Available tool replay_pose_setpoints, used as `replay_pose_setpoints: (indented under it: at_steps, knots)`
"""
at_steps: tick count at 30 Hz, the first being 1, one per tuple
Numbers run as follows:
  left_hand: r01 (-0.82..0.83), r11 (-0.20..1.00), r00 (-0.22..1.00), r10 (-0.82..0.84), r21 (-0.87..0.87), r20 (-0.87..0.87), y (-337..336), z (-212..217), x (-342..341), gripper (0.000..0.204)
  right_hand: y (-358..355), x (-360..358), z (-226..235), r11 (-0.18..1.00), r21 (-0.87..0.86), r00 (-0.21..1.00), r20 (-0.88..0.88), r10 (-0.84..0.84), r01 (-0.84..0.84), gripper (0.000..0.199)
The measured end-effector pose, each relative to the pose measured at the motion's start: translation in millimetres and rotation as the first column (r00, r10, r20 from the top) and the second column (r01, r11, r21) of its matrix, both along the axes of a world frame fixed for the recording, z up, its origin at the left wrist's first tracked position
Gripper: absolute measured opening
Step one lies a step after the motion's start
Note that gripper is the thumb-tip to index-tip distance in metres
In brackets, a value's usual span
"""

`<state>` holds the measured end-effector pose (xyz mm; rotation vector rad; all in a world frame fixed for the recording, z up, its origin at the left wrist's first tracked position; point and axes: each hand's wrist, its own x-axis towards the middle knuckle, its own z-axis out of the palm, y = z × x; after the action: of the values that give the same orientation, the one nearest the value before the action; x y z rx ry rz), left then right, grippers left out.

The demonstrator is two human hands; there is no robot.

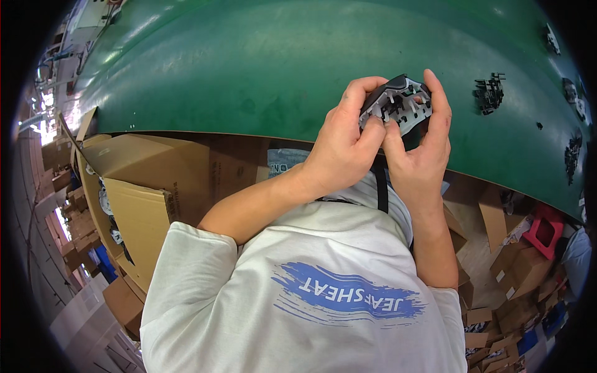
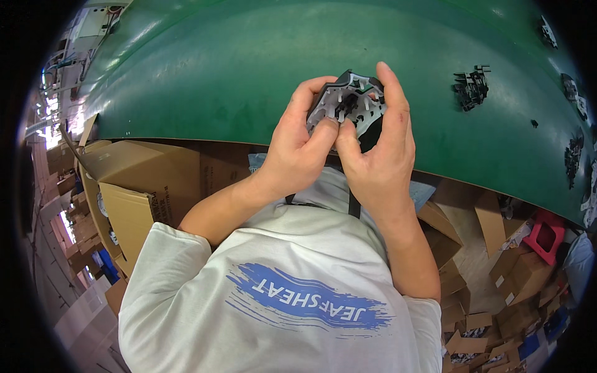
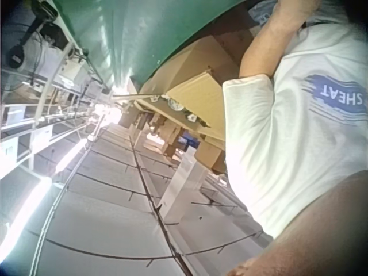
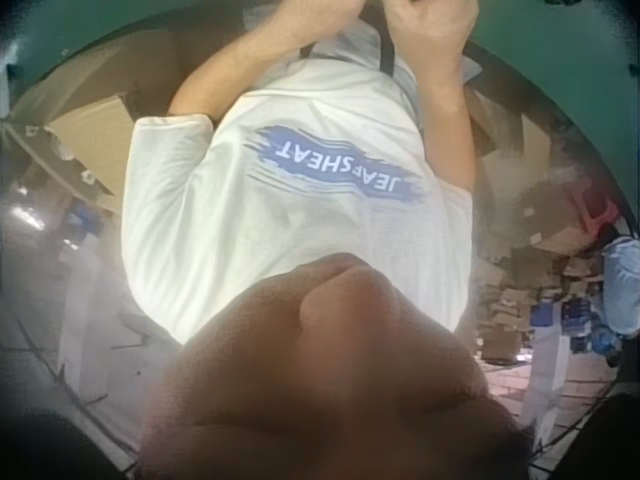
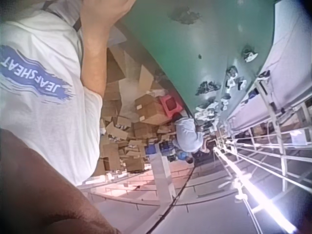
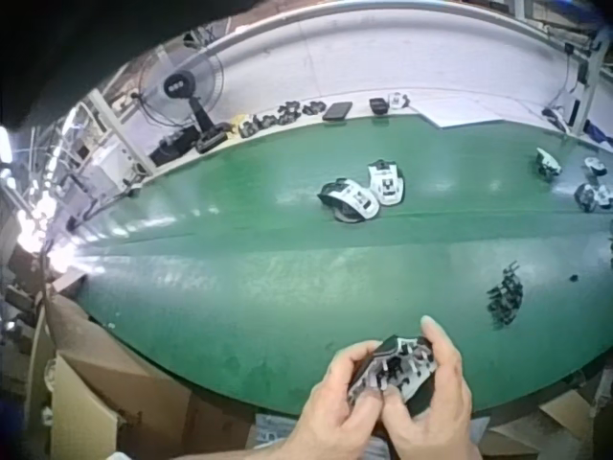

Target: The person assembles mouse shells by inserting small plastic components into the casings by hand, places the assembled shells into a cardboard box, and organizes plastic parts on the conveyor belt.

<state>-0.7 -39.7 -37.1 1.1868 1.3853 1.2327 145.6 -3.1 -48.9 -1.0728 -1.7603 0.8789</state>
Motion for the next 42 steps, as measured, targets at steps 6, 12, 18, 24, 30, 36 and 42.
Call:
replay_pose_setpoints:
  at_steps: [6,12,18,24,30,36,42]
  knots:
    - [-0.011,1.0,0.999,0.01,0.003,0.049,-0.1,3.4,9.9,0.045,-3.0,3.7,2.0,0.993,0.101,0.995,0.076,-0.072,0.064,0.074]
    - [-0.023,0.992,0.999,0.026,0.123,-0.025,9.8,-5.6,10.3,0.04,5.1,4.6,10.1,0.992,0.119,0.994,0.098,-0.049,0.037,0.072]
    - [0.121,0.984,0.99,-0.11,-0.128,0.086,10.9,19.7,-4.8,0.045,11.9,13.7,16.1,1.0,-0.009,0.994,0.104,0.014,-0.013,0.076]
    - [0.35,0.893,0.785,-0.115,-0.283,0.609,11.1,53.0,-10.1,0.057,10.1,22.0,44.1,0.897,-0.392,0.907,-0.419,0.025,-0.206,0.083]
    - [0.211,0.955,0.722,-0.008,-0.21,0.692,13.0,59.8,1.0,0.061,5.6,40.4,62.2,0.979,0.185,0.994,0.089,0.071,-0.086,0.069]
    - [0.258,0.947,0.833,-0.119,-0.191,0.54,15.0,61.4,-3.1,0.066,-5.6,40.8,62.1,0.939,0.278,0.938,0.33,0.103,-0.201,0.045]
    - [0.27,0.958,0.844,-0.184,-0.102,0.503,9.6,56.0,2.4,0.072,4.6,38.0,60.9,0.899,0.384,0.925,0.376,0.056,-0.211,0.049]
